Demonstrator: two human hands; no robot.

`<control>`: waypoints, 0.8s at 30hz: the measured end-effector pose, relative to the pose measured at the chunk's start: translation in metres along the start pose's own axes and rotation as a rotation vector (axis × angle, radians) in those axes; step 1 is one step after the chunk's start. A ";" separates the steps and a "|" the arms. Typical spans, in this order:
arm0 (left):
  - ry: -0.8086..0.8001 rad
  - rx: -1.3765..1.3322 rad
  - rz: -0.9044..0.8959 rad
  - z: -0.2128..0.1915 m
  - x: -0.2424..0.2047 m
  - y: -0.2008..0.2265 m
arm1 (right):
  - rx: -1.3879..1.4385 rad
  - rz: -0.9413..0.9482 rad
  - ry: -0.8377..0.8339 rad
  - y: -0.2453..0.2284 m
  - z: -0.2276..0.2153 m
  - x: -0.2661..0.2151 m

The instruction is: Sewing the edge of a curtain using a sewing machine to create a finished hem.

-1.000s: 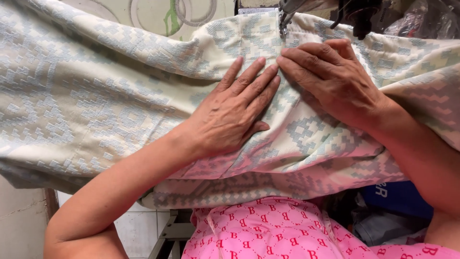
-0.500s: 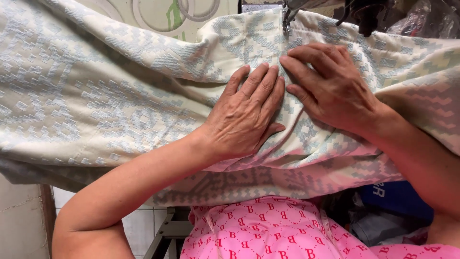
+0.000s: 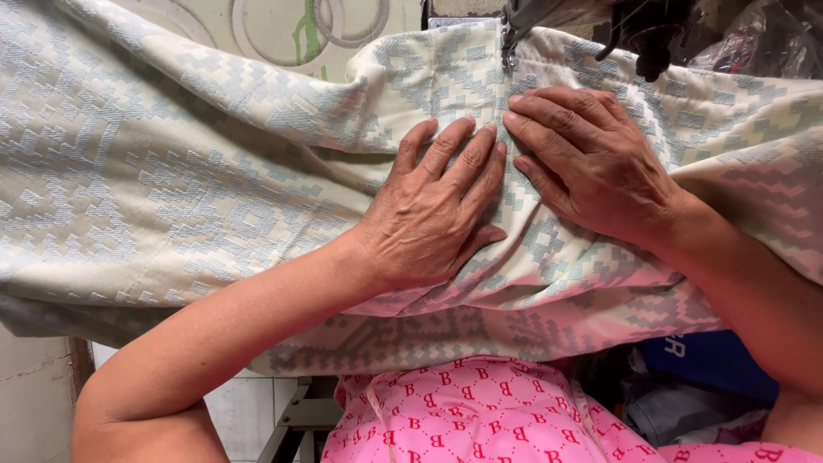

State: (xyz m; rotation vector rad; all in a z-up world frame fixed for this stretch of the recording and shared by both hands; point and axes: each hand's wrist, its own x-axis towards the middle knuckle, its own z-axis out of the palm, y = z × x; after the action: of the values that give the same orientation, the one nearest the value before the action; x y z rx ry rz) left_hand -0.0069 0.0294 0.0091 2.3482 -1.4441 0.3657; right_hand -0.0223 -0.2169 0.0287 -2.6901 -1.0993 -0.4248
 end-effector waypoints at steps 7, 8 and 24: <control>-0.038 0.027 -0.024 0.006 0.000 -0.001 | -0.016 0.023 -0.007 0.001 0.003 -0.002; -0.043 0.031 -0.028 0.007 0.000 -0.001 | -0.013 0.023 -0.007 0.001 0.003 -0.003; -0.040 0.087 -0.034 0.020 -0.001 -0.002 | 0.055 0.029 0.012 0.001 0.004 -0.002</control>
State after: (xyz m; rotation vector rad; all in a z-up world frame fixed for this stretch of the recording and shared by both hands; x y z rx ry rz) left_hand -0.0046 0.0223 -0.0096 2.4587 -1.4315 0.3820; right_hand -0.0225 -0.2176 0.0246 -2.6493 -1.0512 -0.3997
